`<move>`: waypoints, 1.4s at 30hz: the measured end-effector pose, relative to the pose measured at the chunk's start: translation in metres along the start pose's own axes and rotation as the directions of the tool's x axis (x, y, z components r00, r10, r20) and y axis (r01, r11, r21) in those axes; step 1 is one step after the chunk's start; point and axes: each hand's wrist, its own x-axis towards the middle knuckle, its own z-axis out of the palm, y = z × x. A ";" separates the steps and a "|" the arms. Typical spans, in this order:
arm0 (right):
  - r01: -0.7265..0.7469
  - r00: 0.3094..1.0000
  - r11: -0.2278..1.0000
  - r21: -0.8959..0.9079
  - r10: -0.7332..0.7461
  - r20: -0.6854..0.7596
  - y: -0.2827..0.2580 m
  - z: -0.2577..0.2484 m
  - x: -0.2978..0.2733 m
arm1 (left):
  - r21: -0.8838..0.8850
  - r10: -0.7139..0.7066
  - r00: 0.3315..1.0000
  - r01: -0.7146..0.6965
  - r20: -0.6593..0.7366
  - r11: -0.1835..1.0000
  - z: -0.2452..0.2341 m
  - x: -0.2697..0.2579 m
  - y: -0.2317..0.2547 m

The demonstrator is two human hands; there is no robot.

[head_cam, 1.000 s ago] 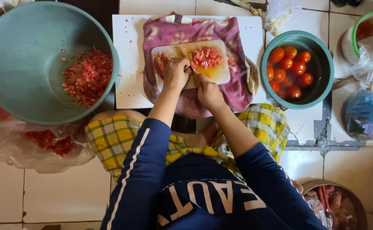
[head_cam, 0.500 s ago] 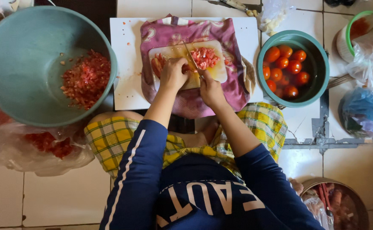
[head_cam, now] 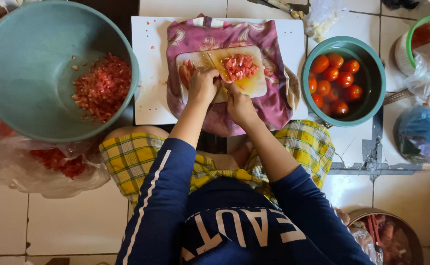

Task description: The person slices tomatoes into thin strips and then dices them into small pieces on a cutting board. The diced tomatoes are transferred into a large bowl containing previously chopped tomatoes.

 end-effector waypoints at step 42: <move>0.065 0.998 0.997 0.031 -0.066 0.010 0.012 0.019 0.015 | 0.054 -0.336 0.911 0.333 0.240 0.941 -0.022 0.012 0.009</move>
